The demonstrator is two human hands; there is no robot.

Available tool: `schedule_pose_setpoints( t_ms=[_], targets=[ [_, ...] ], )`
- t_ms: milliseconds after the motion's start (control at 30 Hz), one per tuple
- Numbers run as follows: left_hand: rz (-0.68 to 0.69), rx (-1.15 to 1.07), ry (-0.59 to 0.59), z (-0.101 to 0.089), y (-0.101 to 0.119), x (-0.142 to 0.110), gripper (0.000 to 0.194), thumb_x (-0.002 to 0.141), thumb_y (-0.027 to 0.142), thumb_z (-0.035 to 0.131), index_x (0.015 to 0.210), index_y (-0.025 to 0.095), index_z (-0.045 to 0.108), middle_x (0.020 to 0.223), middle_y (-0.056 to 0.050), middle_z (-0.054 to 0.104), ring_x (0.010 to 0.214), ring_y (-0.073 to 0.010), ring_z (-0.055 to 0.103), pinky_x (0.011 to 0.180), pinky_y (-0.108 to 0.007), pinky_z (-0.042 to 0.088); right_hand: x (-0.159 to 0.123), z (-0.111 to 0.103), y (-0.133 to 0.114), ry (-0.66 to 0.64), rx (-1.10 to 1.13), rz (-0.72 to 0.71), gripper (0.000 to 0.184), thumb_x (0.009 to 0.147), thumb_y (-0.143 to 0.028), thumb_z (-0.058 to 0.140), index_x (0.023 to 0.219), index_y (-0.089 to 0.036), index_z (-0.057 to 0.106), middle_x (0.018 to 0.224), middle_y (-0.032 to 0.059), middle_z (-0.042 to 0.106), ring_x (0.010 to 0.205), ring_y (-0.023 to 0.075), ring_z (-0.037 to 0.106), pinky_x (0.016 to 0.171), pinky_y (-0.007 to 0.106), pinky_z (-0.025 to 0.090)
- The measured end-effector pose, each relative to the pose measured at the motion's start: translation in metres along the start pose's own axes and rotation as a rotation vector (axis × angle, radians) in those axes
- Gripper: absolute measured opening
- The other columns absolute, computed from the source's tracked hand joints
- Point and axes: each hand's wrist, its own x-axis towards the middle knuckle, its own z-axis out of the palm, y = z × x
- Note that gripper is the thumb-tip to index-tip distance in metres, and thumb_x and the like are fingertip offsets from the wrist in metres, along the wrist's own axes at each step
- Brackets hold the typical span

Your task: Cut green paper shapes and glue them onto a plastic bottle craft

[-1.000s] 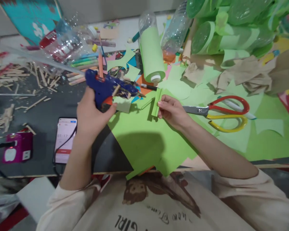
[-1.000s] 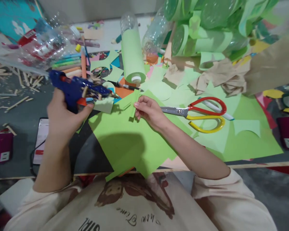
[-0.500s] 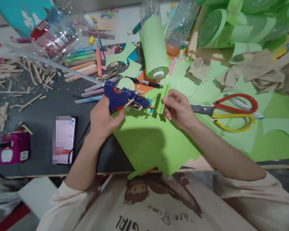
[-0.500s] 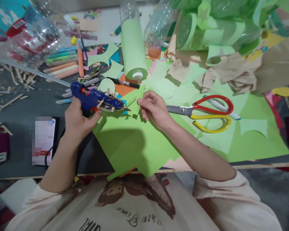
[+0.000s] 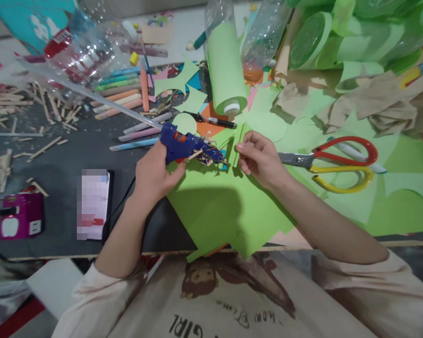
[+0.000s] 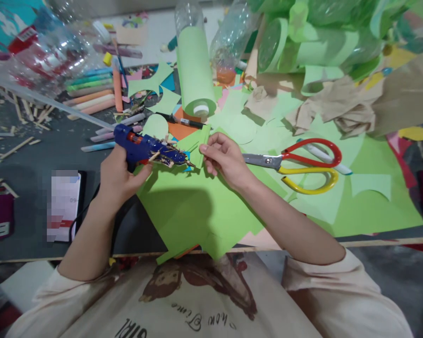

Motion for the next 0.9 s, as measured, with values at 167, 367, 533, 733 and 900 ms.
schedule_pose_setpoints(
  t_ms=[167, 367, 533, 733, 900],
  targets=[
    [0.007, 0.024, -0.004, -0.0026, 0.0037, 0.0003, 0.038, 0.079, 0.038, 0.053, 0.111, 0.018, 0.056, 0.098, -0.009, 0.068, 0.097, -0.0296, 0.068, 0.079, -0.034, 0.052, 0.0001, 0.0013, 0.001, 0.018, 0.027, -0.011, 0.049, 0.061, -0.046, 0.088, 0.072, -0.021, 0.047, 0.041, -0.0133, 0.049, 0.03, 0.0032, 0.046, 0.029, 0.012, 0.031],
    [-0.01, 0.024, -0.013, -0.0041, 0.0047, 0.0, 0.041, 0.081, 0.039, 0.052, 0.116, 0.017, 0.055, 0.099, -0.009, 0.067, 0.094, -0.0287, 0.067, 0.078, -0.033, 0.051, -0.0006, 0.0012, 0.0009, -0.016, 0.008, 0.004, 0.048, 0.064, -0.047, 0.087, 0.072, -0.021, 0.047, 0.043, -0.0132, 0.05, 0.031, 0.003, 0.046, 0.03, 0.012, 0.033],
    [-0.02, -0.033, -0.014, -0.0044, 0.0019, 0.0002, 0.045, 0.082, 0.038, 0.05, 0.122, 0.018, 0.052, 0.102, -0.01, 0.066, 0.089, -0.0276, 0.066, 0.08, -0.035, 0.05, -0.0012, 0.0017, 0.0008, -0.047, 0.017, 0.036, 0.047, 0.063, -0.045, 0.088, 0.071, -0.02, 0.049, 0.043, -0.0128, 0.051, 0.032, 0.0031, 0.049, 0.03, 0.012, 0.035],
    [-0.03, -0.115, 0.004, -0.004, -0.0009, 0.0, 0.045, 0.081, 0.038, 0.052, 0.122, 0.019, 0.051, 0.1, -0.01, 0.066, 0.09, -0.029, 0.066, 0.079, -0.036, 0.05, -0.0018, 0.0026, -0.0014, -0.112, -0.011, 0.093, 0.044, 0.062, -0.042, 0.088, 0.07, -0.019, 0.052, 0.044, -0.011, 0.054, 0.033, 0.0028, 0.05, 0.031, 0.011, 0.037],
    [-0.054, -0.139, 0.013, -0.0058, 0.0, -0.0007, 0.051, 0.083, 0.037, 0.051, 0.129, 0.017, 0.047, 0.104, -0.011, 0.066, 0.098, -0.0307, 0.066, 0.085, -0.037, 0.049, -0.0028, 0.0016, 0.0005, -0.156, -0.035, 0.109, 0.044, 0.063, -0.043, 0.088, 0.07, -0.018, 0.052, 0.044, -0.0104, 0.054, 0.034, 0.0025, 0.05, 0.032, 0.011, 0.037]
  ],
)
